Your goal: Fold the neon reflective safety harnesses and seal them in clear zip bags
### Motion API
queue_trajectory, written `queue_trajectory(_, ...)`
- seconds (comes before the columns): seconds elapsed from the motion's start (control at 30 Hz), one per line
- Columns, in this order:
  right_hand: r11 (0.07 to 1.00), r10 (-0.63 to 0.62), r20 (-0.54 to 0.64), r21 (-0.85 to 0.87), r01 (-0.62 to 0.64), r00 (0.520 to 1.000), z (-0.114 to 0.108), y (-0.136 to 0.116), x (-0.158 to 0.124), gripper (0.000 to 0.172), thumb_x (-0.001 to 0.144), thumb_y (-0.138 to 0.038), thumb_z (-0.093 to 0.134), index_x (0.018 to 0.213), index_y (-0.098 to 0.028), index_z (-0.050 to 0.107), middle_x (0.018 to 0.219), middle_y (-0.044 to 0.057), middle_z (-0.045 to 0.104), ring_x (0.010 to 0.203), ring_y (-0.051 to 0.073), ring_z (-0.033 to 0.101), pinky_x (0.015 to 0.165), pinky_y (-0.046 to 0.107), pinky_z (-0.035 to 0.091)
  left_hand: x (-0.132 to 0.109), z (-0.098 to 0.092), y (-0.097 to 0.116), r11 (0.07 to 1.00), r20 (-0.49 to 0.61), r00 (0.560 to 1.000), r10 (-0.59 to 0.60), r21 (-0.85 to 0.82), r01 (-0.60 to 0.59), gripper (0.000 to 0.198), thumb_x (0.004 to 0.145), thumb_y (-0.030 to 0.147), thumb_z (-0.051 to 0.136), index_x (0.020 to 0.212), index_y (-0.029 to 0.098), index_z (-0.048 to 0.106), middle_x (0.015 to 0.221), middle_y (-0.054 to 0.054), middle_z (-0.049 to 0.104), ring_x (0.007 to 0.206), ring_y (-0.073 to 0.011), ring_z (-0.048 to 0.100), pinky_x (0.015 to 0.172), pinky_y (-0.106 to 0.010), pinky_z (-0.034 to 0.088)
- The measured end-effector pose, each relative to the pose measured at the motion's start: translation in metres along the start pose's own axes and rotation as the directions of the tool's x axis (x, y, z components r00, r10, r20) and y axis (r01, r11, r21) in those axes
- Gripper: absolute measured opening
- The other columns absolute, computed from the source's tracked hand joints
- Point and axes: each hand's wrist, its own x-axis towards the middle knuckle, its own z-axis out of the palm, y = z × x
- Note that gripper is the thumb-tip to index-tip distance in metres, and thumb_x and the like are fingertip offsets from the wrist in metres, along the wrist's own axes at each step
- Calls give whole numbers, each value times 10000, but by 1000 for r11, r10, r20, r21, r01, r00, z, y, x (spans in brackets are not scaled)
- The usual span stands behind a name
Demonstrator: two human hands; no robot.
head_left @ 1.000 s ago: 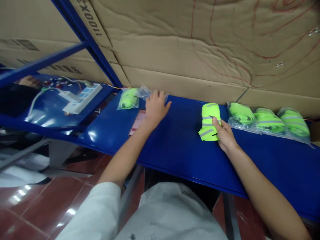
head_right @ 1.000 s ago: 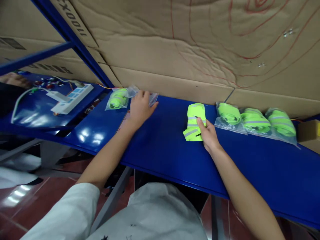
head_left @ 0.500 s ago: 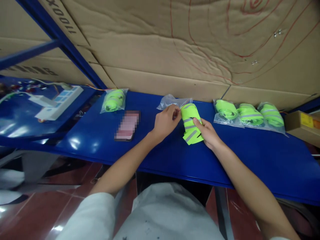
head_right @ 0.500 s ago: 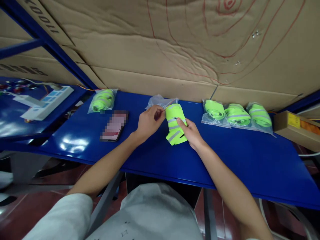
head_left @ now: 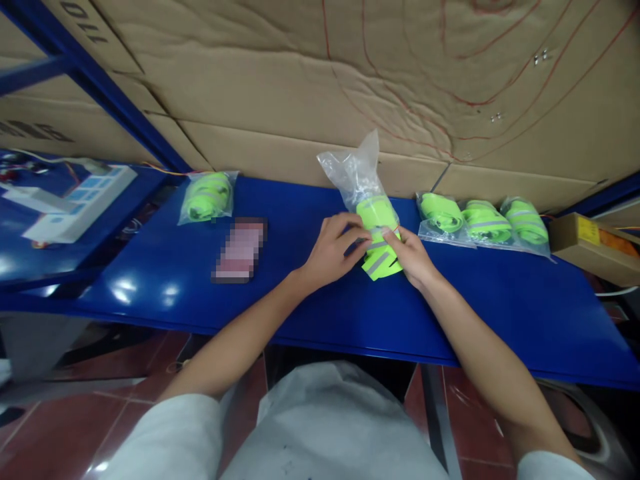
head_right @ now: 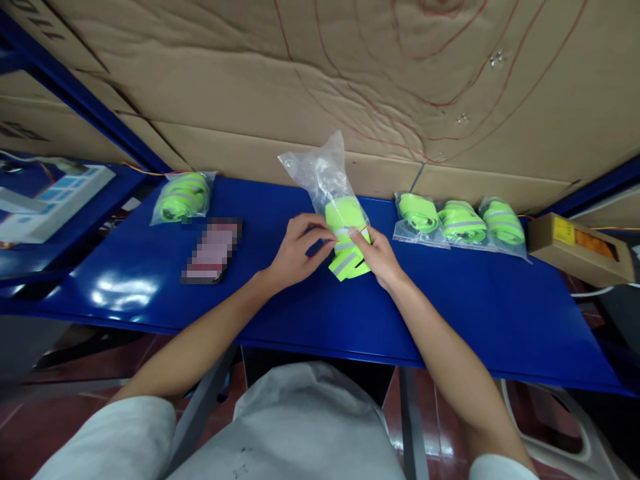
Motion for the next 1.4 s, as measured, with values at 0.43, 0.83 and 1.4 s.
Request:
queue_trajectory(0.43,995,-62,31,-81,64,998,12,4,-8,557,683,-635,844,1027,-206,754,946,42,781,831,237,724,714,336,573,3,22,1,97,405,764,-503,-852,515,639,730,580,859,1202,203,651,1259,-129,701,1206,-302,650,982,-396,537)
queue_trajectory(0.83,981,169,366,28,-192,915,-8,-7,-7,521,707,-518,870,1096,-202,729,1045,72,780,954,251,740,868,398,598,-8,23,-4,140,501,745,-439,-781,608,530,738,365,902,1184,157,706,1250,-151,723,1100,-268,708,973,-391,553)
queue_trajectory(1.4,990,-60,-286,104,93,956,15,8,-5,616,542,-383,951,958,-268,512,901,-44,644,870,169,673,880,352,587,-1,17,-5,3,469,751,-465,-847,531,462,716,338,910,1109,174,728,1149,-102,756,1113,-275,710,983,-413,557)
